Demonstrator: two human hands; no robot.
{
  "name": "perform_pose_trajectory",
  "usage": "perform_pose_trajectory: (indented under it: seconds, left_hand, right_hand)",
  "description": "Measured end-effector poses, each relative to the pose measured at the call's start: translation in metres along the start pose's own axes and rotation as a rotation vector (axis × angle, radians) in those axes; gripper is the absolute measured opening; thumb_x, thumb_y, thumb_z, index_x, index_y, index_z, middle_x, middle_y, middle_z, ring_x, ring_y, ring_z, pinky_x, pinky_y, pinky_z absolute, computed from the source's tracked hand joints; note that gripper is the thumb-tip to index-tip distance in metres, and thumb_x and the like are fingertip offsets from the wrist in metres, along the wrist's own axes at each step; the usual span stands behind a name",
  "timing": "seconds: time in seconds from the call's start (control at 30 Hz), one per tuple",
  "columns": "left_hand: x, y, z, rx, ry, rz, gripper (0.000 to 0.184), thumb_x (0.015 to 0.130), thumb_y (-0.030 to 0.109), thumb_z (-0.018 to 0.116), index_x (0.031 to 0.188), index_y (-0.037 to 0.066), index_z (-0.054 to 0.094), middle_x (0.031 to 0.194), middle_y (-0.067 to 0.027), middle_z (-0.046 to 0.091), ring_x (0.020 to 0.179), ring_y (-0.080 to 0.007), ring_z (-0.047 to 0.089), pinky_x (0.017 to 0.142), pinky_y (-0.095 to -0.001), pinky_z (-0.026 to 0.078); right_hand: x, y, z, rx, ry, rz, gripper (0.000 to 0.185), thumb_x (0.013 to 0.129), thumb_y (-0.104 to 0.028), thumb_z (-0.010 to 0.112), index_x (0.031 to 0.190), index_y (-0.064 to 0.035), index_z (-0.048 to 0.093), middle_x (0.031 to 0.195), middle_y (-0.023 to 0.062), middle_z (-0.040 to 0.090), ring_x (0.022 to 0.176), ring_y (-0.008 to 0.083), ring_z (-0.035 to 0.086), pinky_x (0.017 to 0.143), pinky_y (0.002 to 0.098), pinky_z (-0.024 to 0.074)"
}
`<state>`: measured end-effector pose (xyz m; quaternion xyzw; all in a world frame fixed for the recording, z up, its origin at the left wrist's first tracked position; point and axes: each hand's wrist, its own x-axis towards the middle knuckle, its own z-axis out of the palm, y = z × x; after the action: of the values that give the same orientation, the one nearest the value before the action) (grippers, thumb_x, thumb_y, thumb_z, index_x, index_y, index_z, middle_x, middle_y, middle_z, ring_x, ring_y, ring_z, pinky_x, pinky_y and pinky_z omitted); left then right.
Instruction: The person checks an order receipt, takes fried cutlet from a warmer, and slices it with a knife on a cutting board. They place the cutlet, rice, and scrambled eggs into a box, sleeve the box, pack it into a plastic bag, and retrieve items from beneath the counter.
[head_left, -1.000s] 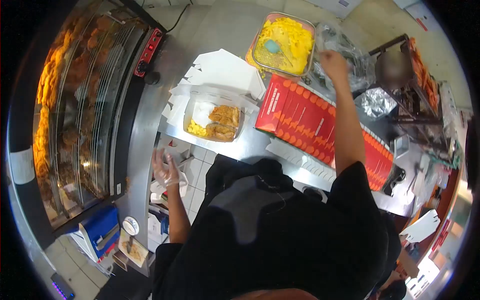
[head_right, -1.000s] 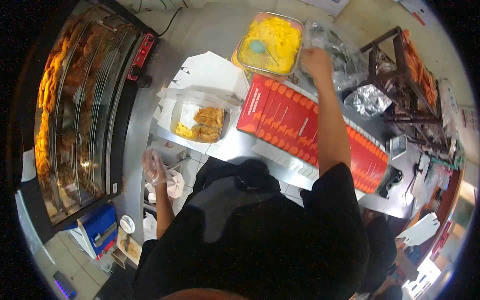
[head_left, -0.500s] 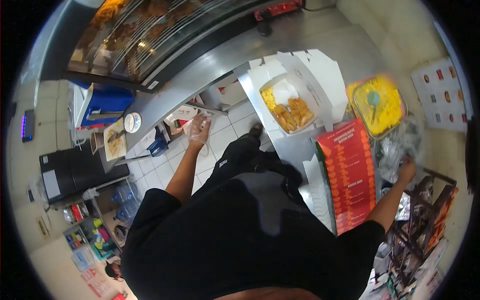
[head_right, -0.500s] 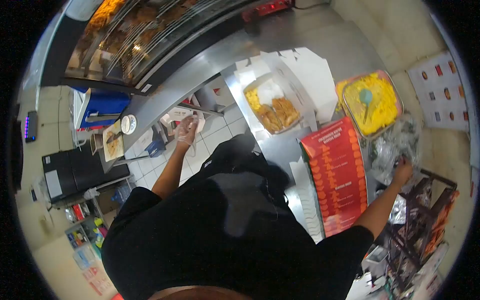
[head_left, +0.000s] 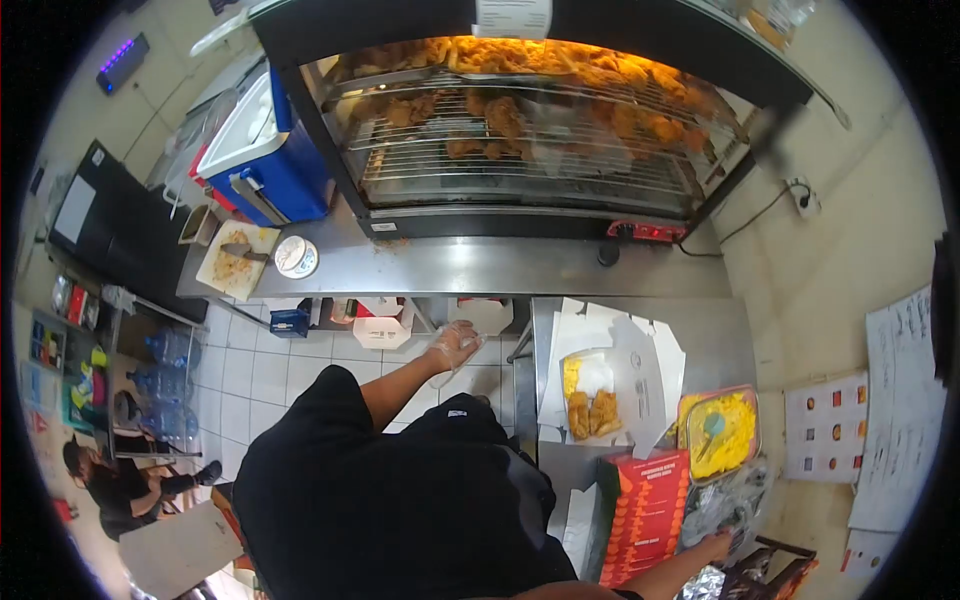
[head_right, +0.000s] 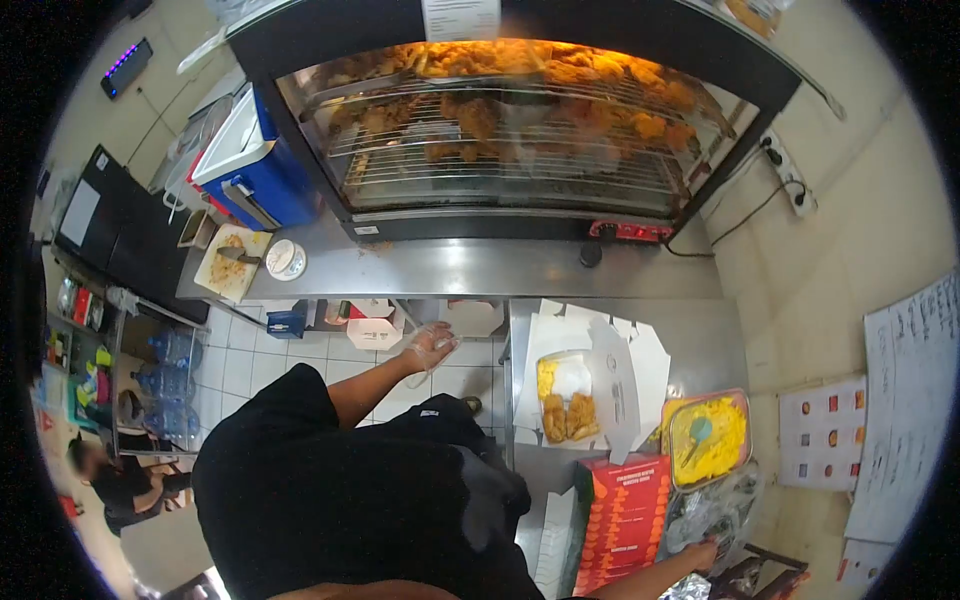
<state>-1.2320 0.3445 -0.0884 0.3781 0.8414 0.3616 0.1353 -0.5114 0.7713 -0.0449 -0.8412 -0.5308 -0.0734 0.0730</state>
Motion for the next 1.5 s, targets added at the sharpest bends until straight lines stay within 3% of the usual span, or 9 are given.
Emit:
perform_pose_trajectory:
  seconds: [0.47, 0.53, 0.7, 0.83, 1.03, 1.2, 1.3, 1.37, 1.5]
  left_hand:
    - [0.012, -0.069, -0.011, -0.049, -0.030, 0.060, 0.029, 0.087, 0.029, 0.063, 0.089, 0.001, 0.069, 0.106, -0.0259, 0.064, 0.112, -0.0401, 0.055, 0.097, -0.0451, 0.044]
    - [0.017, -0.069, -0.007, -0.082, -0.055, 0.131, 0.026, 0.087, 0.027, 0.064, 0.089, 0.001, 0.069, 0.103, -0.0256, 0.064, 0.112, -0.0400, 0.056, 0.096, -0.0449, 0.045]
    - [0.038, -0.064, 0.016, -0.116, -0.198, 0.251, 0.025, 0.088, 0.025, 0.066, 0.096, 0.002, 0.066, 0.117, -0.0240, 0.059, 0.115, -0.0384, 0.055, 0.097, -0.0442, 0.045]
    - [0.052, -0.033, 0.007, -0.130, -0.353, 0.246, 0.025, 0.090, 0.025, 0.064, 0.098, 0.002, 0.065, 0.124, -0.0243, 0.055, 0.120, -0.0380, 0.051, 0.100, -0.0429, 0.043]
    - [0.067, -0.058, 0.034, -0.184, -0.402, 0.364, 0.022, 0.090, 0.023, 0.061, 0.105, 0.007, 0.066, 0.124, -0.0198, 0.056, 0.119, -0.0358, 0.051, 0.104, -0.0447, 0.039]
    - [0.054, -0.067, 0.058, -0.107, -0.377, 0.463, 0.021, 0.091, 0.017, 0.058, 0.105, 0.004, 0.064, 0.118, -0.0169, 0.061, 0.112, -0.0326, 0.056, 0.099, -0.0403, 0.043]
    - [0.042, -0.035, 0.056, -0.200, -0.299, 0.488, 0.018, 0.086, 0.014, 0.066, 0.101, 0.004, 0.064, 0.114, -0.0233, 0.060, 0.110, -0.0374, 0.056, 0.096, -0.0439, 0.044]
    - [0.021, -0.051, 0.069, -0.245, -0.264, 0.466, 0.016, 0.087, 0.013, 0.066, 0.100, 0.004, 0.064, 0.114, -0.0236, 0.060, 0.109, -0.0382, 0.056, 0.096, -0.0441, 0.044]
    - [-0.008, -0.084, 0.094, -0.168, -0.198, 0.790, 0.018, 0.092, 0.005, 0.058, 0.110, 0.002, 0.059, 0.115, -0.0193, 0.061, 0.110, -0.0338, 0.058, 0.096, -0.0408, 0.047]
  right_hand:
    - [-0.182, -0.125, -0.215, 0.967, 0.813, 0.180, 0.027, 0.092, -0.026, 0.054, 0.108, -0.0066, 0.066, 0.101, 0.0073, 0.061, 0.089, 0.0184, 0.058, 0.070, 0.0325, 0.0466]
    - [-0.203, -0.148, -0.232, 1.167, 0.692, 0.207, 0.028, 0.093, -0.026, 0.054, 0.111, -0.0075, 0.065, 0.105, 0.0069, 0.060, 0.092, 0.0182, 0.058, 0.071, 0.0320, 0.0463]
    - [-0.259, -0.181, -0.220, 1.761, -0.172, 0.147, 0.038, 0.097, -0.024, 0.053, 0.131, -0.0085, 0.052, 0.120, 0.0045, 0.055, 0.108, 0.0163, 0.050, 0.082, 0.0281, 0.0416]
    - [-0.367, -0.267, -0.330, 1.979, -0.276, -0.251, 0.054, 0.093, -0.014, 0.061, 0.141, -0.0063, 0.037, 0.131, 0.0105, 0.052, 0.111, 0.0169, 0.050, 0.089, 0.0295, 0.0420]
    - [-0.406, -0.270, -0.346, 1.635, 0.751, -0.504, 0.061, 0.089, -0.010, 0.065, 0.139, -0.0021, 0.031, 0.130, 0.0176, 0.045, 0.118, 0.0265, 0.045, 0.100, 0.0377, 0.0372]
    - [-0.374, -0.249, -0.191, 0.934, -0.150, -0.629, 0.076, 0.100, -0.027, 0.046, 0.148, 0.0083, -0.002, 0.155, 0.0314, 0.003, 0.145, 0.0402, 0.009, 0.118, 0.0420, 0.0103]
    - [-0.408, -0.224, -0.224, 0.772, 0.126, -0.437, 0.065, 0.080, -0.018, 0.072, 0.134, 0.0036, 0.042, 0.130, 0.0247, 0.049, 0.120, 0.0415, 0.047, 0.101, 0.0467, 0.0378]
    - [-0.408, -0.187, -0.234, 0.820, 0.081, -0.370, 0.042, 0.086, -0.011, 0.067, 0.124, -0.0002, 0.052, 0.123, 0.0160, 0.055, 0.111, 0.0274, 0.055, 0.089, 0.0373, 0.0467]
    - [-0.379, -0.074, -0.243, 1.034, 0.286, -0.198, 0.030, 0.085, -0.009, 0.066, 0.113, 0.0003, 0.060, 0.110, 0.0157, 0.061, 0.101, 0.0268, 0.059, 0.086, 0.0359, 0.0475]
